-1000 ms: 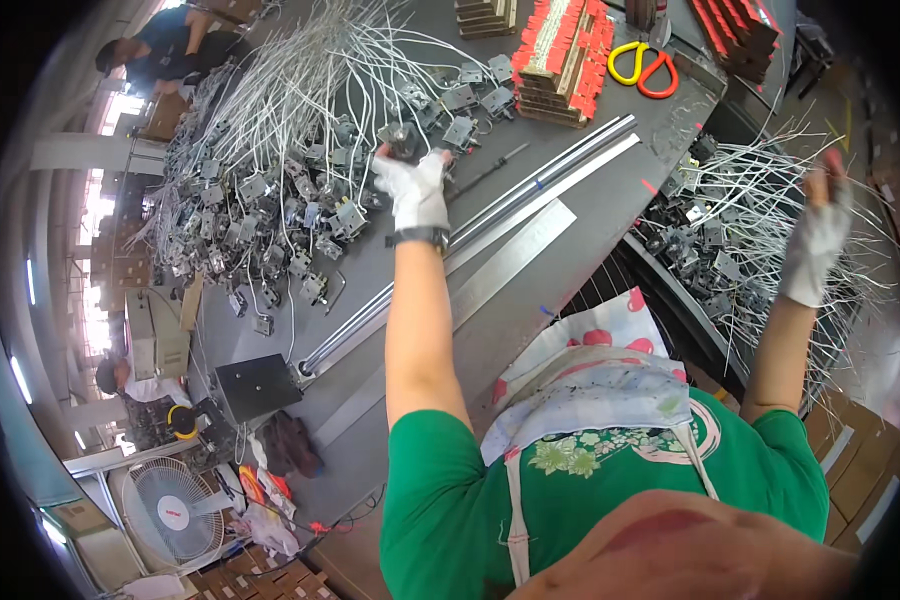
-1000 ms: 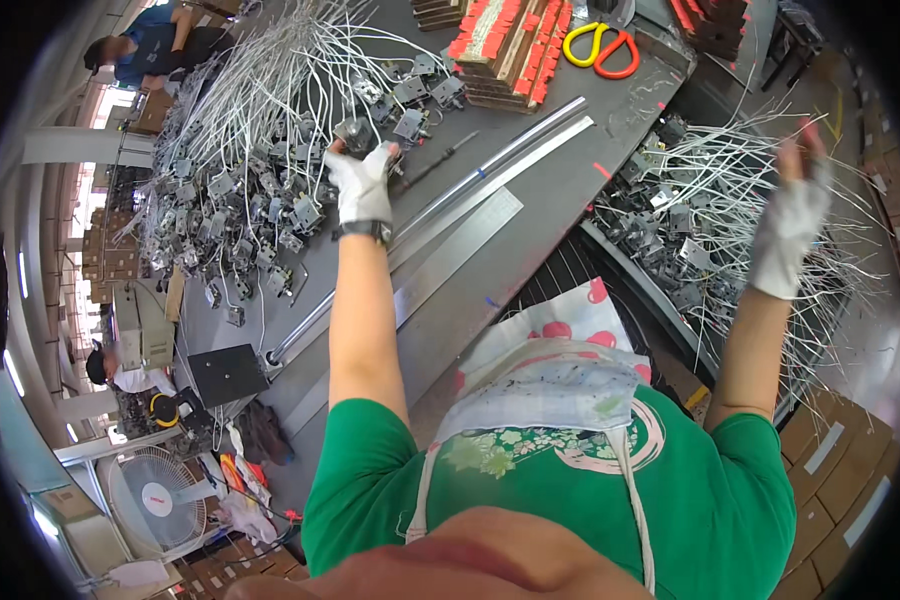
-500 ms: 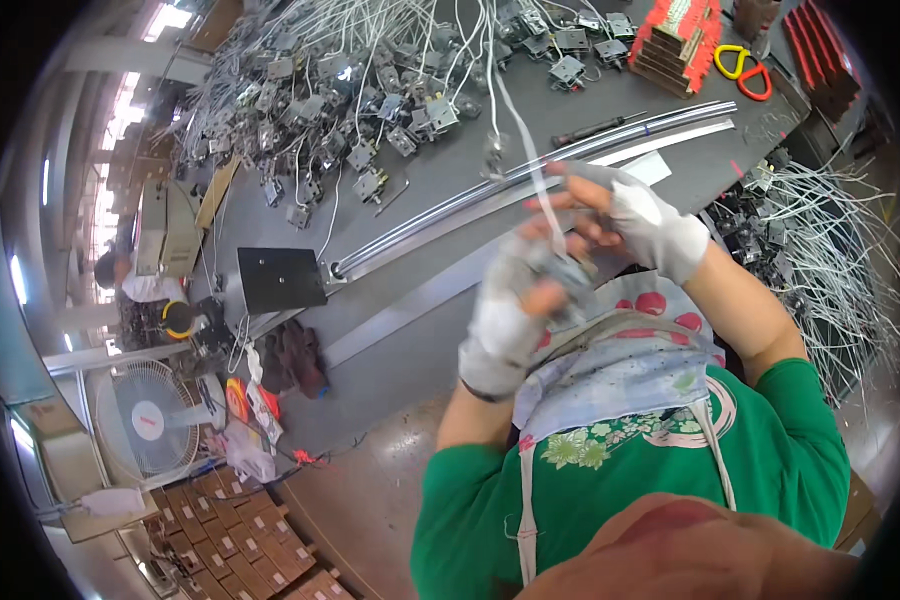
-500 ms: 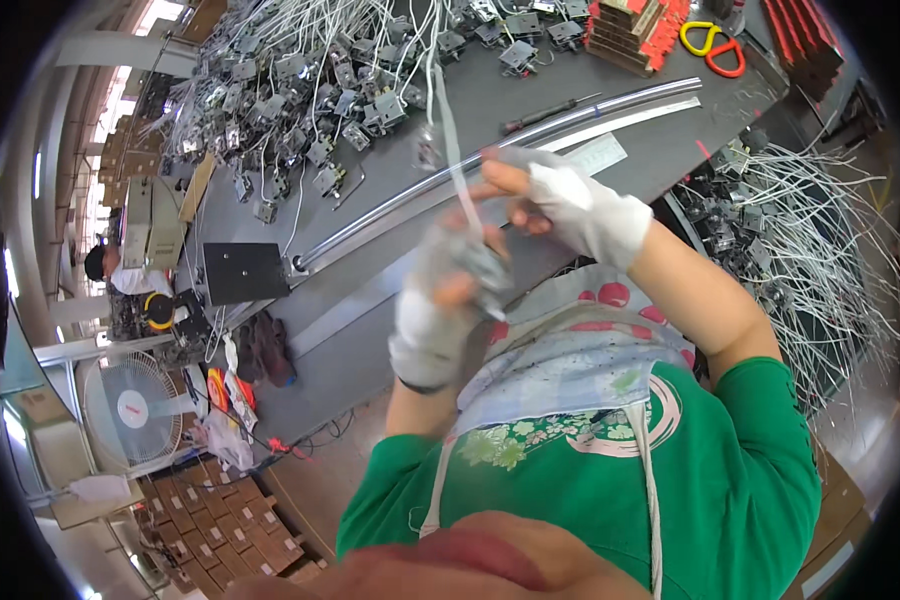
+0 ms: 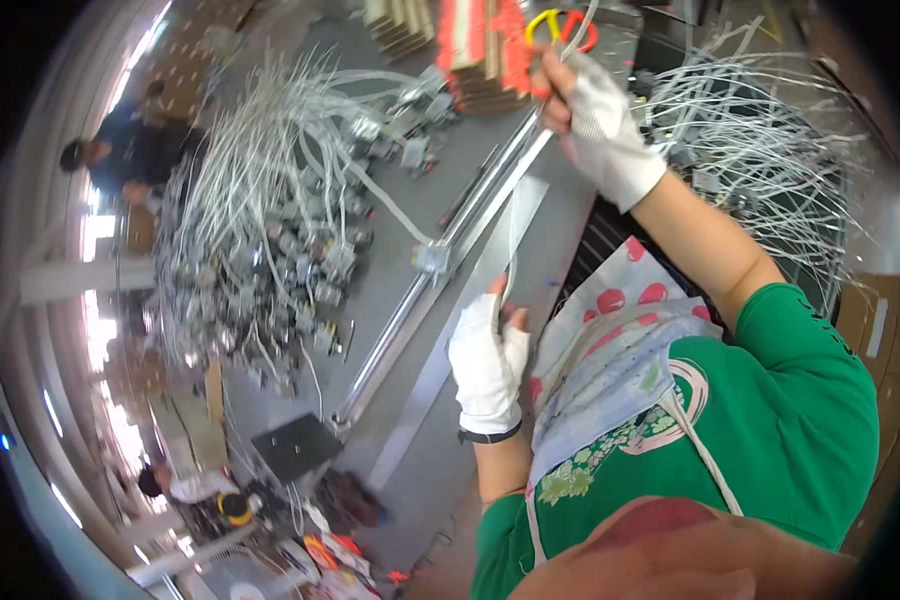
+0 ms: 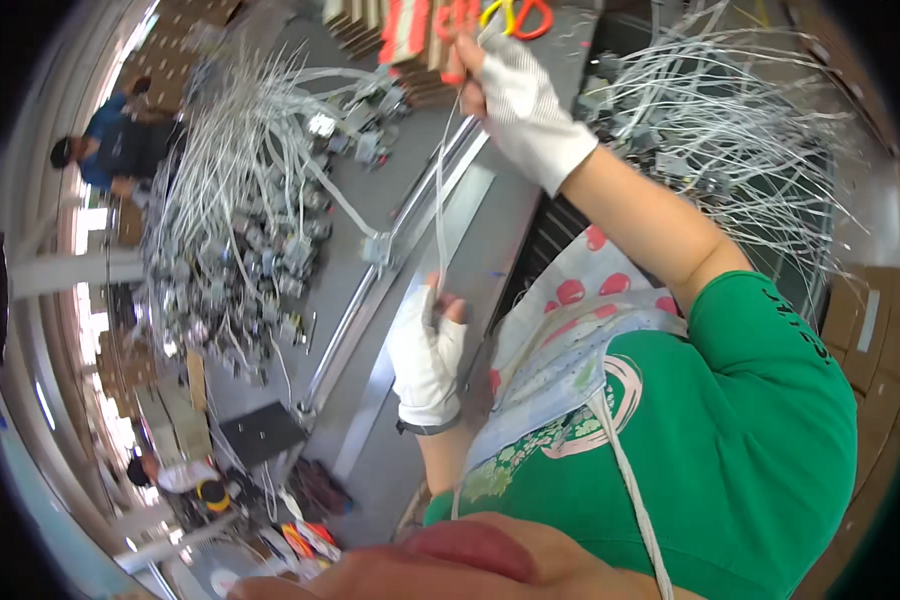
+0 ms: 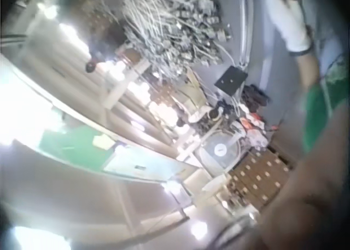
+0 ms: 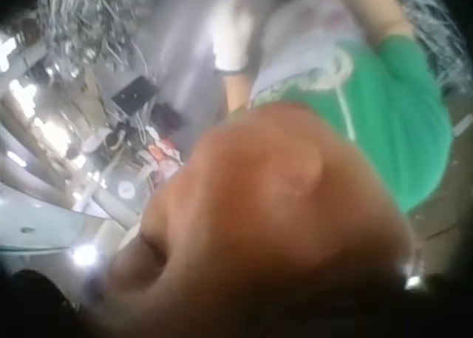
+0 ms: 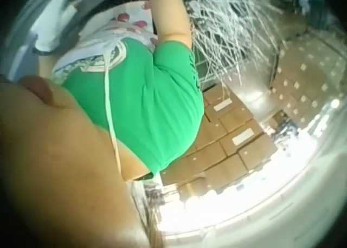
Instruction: The person pulls a crate of wire assemblies onto the work table, cuts wire ends using scissors, and applies red tape strips from a card onto the wires of individual components.
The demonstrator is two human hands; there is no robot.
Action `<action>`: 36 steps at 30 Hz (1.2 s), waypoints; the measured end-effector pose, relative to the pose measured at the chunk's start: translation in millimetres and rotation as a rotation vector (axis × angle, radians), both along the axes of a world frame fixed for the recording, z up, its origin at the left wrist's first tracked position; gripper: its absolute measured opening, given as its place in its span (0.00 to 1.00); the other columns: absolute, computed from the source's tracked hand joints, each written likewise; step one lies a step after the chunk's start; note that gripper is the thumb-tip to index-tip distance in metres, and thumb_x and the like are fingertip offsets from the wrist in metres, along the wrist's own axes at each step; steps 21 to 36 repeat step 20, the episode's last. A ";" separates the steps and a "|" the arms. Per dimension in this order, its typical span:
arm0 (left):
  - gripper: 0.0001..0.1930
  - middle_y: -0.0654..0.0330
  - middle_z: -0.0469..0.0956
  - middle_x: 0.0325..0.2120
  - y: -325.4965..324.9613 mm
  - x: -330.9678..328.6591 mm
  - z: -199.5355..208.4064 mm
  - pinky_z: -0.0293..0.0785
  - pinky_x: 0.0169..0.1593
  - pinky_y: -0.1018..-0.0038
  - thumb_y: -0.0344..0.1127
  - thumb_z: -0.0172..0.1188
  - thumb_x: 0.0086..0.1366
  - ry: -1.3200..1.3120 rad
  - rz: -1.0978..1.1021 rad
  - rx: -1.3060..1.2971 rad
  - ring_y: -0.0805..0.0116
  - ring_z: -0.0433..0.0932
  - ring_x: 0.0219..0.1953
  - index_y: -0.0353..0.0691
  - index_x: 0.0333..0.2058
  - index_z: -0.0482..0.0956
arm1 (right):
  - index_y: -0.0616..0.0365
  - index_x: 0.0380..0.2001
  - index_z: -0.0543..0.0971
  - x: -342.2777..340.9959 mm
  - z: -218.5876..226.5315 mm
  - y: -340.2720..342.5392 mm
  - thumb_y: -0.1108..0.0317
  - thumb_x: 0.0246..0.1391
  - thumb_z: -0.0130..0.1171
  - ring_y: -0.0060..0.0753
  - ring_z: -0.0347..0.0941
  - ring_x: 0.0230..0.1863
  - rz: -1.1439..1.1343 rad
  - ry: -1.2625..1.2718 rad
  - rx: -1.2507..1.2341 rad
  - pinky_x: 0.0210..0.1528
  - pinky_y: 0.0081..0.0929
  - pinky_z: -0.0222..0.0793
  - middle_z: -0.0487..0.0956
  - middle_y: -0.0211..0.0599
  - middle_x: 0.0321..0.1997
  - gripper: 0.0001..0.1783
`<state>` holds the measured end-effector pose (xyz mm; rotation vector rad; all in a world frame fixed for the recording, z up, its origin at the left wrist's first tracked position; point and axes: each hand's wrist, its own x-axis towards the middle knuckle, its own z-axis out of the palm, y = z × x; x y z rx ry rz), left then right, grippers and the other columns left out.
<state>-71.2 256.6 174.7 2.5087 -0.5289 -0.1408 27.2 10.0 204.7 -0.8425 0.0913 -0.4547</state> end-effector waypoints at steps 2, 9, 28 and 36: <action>0.16 0.52 0.82 0.38 -42.2 10.5 -3.0 0.73 0.48 0.72 0.29 0.60 0.62 -0.121 -0.062 -0.412 0.63 0.80 0.42 0.33 0.48 0.79 | 0.55 0.55 0.72 -12.4 -20.3 -8.3 0.55 0.66 0.51 0.11 0.52 0.18 -0.020 0.169 0.067 0.21 0.14 0.48 0.68 0.22 0.26 0.20; 0.16 0.49 0.82 0.31 -115.6 48.9 -35.8 0.74 0.39 0.75 0.25 0.58 0.63 -0.015 -0.110 -0.444 0.64 0.80 0.30 0.39 0.51 0.79 | 0.58 0.50 0.73 -13.3 -76.2 -90.2 0.58 0.66 0.49 0.10 0.52 0.15 0.130 0.460 -0.066 0.17 0.14 0.49 0.65 0.21 0.19 0.17; 0.15 0.54 0.81 0.40 -171.1 66.0 -37.6 0.70 0.47 0.78 0.31 0.58 0.65 0.101 -0.121 -0.315 0.67 0.78 0.39 0.37 0.50 0.79 | 0.53 0.52 0.76 2.8 -119.1 -153.5 0.57 0.61 0.58 0.07 0.56 0.15 0.292 0.479 0.187 0.15 0.09 0.52 0.68 0.19 0.22 0.19; 0.15 0.54 0.81 0.40 -171.1 66.0 -37.6 0.70 0.47 0.78 0.31 0.58 0.65 0.101 -0.121 -0.315 0.67 0.78 0.39 0.37 0.50 0.79 | 0.53 0.52 0.76 2.8 -119.1 -153.5 0.57 0.61 0.58 0.07 0.56 0.15 0.292 0.479 0.187 0.15 0.09 0.52 0.68 0.19 0.22 0.19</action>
